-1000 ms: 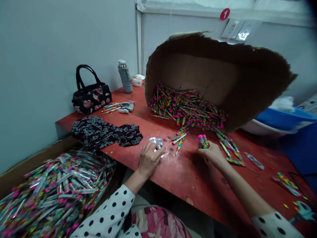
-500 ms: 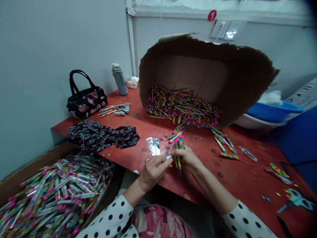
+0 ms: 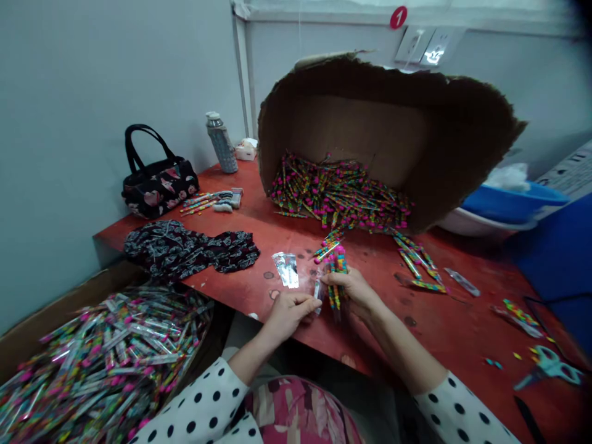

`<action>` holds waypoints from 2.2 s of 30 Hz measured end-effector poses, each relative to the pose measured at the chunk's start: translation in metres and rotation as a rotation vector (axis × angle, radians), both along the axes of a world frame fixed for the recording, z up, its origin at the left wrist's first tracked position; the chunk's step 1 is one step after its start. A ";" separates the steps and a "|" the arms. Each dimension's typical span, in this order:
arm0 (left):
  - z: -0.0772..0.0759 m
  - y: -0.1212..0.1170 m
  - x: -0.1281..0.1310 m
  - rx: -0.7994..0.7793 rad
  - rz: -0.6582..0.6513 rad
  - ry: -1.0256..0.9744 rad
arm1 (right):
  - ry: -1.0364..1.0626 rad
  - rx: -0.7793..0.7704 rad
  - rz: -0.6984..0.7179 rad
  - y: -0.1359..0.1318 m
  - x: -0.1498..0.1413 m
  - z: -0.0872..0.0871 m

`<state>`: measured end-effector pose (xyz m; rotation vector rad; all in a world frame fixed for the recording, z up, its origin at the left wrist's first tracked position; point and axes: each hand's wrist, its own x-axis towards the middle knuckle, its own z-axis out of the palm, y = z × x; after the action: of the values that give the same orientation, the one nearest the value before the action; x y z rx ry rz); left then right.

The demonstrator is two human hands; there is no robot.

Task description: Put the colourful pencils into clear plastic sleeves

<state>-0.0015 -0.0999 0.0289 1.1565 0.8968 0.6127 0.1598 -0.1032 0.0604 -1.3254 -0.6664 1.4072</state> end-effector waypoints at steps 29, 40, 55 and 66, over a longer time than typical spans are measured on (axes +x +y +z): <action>0.012 -0.007 0.037 -0.492 0.433 -0.553 | -0.491 0.084 -0.001 -0.063 -0.023 -0.003; 0.014 -0.012 0.035 -0.313 0.367 -0.422 | -0.596 0.083 -0.011 -0.062 -0.014 0.000; 0.010 -0.004 0.033 -0.333 0.557 -0.618 | -0.055 -0.049 0.040 -0.080 -0.024 -0.012; 0.011 -0.030 0.035 -0.379 0.452 -0.529 | -0.039 0.022 -0.071 -0.065 -0.036 -0.010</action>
<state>0.0337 -0.1296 0.0394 0.4099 0.7672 1.0086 0.1237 -0.1682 0.0502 -1.3500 -0.6524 1.3165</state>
